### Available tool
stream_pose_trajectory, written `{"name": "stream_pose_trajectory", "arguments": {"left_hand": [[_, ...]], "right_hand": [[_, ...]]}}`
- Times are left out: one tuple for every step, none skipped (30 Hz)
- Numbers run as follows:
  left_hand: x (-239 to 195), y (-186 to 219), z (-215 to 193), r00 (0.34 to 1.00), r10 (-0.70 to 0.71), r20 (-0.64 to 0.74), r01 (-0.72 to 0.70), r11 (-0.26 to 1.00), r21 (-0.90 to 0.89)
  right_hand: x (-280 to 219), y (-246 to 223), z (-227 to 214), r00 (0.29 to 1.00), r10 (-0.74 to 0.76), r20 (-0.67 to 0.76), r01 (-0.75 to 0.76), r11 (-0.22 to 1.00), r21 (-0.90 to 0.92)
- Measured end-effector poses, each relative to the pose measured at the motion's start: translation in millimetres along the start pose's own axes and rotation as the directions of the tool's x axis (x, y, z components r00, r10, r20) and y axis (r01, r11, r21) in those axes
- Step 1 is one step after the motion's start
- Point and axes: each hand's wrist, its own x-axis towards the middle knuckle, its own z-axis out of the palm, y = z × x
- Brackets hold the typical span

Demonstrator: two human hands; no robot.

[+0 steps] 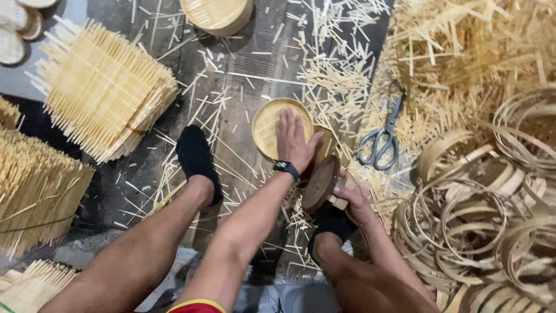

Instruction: The person assembles small round bamboo trays by placing a woven bamboo mat onto a wooden mold, trimming the excess mat with shears, and then removing the finished tray. The process is repeated multiple times.

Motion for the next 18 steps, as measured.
{"name": "stream_pose_trajectory", "arguments": {"left_hand": [[2, 2, 5, 0.998, -0.05, -0.025, 0.049, 0.997, -0.052], [6, 0, 9, 1.0, -0.003, -0.027, 0.003, 1.0, 0.01], [0, -7, 11, 0.999, 0.043, -0.024, -0.041, 0.997, 0.07], [-8, -17, 11, 0.996, 0.088, -0.017, -0.085, 0.988, 0.131], [-11, -25, 11, 0.996, 0.084, 0.003, -0.084, 0.992, 0.097], [-16, -35, 10, 0.996, 0.081, 0.023, -0.082, 0.995, 0.063], [-20, -45, 9, 0.996, 0.08, 0.043, -0.081, 0.996, 0.028], [-23, -55, 7, 0.989, 0.14, 0.045, -0.139, 0.99, -0.008], [-24, -67, 2, 0.979, 0.2, 0.043, -0.198, 0.979, -0.046], [-22, -79, -4, 0.965, 0.259, 0.039, -0.256, 0.963, -0.082], [-13, -91, -12, 0.947, 0.322, -0.01, -0.322, 0.945, -0.058], [2, -102, -20, 0.921, 0.384, -0.056, -0.386, 0.922, -0.03], [20, -112, -31, 0.889, 0.448, -0.097, -0.45, 0.893, 0.001], [44, -124, -43, 0.894, 0.443, -0.068, -0.441, 0.897, 0.034], [74, -136, -57, 0.899, 0.437, -0.036, -0.434, 0.898, 0.067], [105, -149, -73, 0.889, 0.439, -0.133, -0.426, 0.898, 0.113], [136, -161, -88, 0.868, 0.441, -0.226, -0.415, 0.896, 0.157], [165, -172, -102, 0.877, 0.412, -0.246, -0.375, 0.908, 0.186]], "right_hand": [[4, -6, 2, 1.0, -0.02, 0.021, 0.021, 1.0, -0.024], [8, -12, 2, 0.998, -0.04, 0.043, 0.042, 0.998, -0.047], [5, -10, 5, 0.999, -0.024, 0.037, 0.025, 0.999, -0.021], [0, -7, 6, 0.999, -0.007, 0.031, 0.007, 1.0, 0.005], [1, -7, 5, 1.0, 0.003, 0.024, -0.004, 1.0, 0.03], [2, -7, 3, 0.999, -0.001, 0.046, 0.0, 0.999, 0.036], [4, -6, 0, 0.998, -0.006, 0.066, 0.004, 0.999, 0.042], [6, -4, -4, 0.996, -0.012, 0.086, 0.007, 0.999, 0.049], [7, -2, -8, 0.997, 0.003, 0.075, -0.006, 0.999, 0.041], [9, -1, -12, 0.998, 0.017, 0.064, -0.019, 0.999, 0.033], [10, 0, -16, 0.998, 0.031, 0.051, -0.032, 0.999, 0.026], [11, 2, -20, 0.998, 0.044, 0.049, -0.045, 0.999, 0.029], [10, 4, -23, 0.997, 0.056, 0.044, -0.057, 0.998, 0.036], [8, 8, -26, 0.997, 0.068, 0.038, -0.069, 0.997, 0.043], [7, 12, -28, 0.997, 0.07, 0.033, -0.071, 0.997, 0.029], [9, 12, -33, 0.997, 0.072, 0.027, -0.073, 0.997, 0.016], [11, 12, -37, 0.997, 0.074, 0.021, -0.074, 0.997, 0.004], [12, 13, -41, 0.996, 0.081, 0.02, -0.082, 0.997, 0.013]]}}
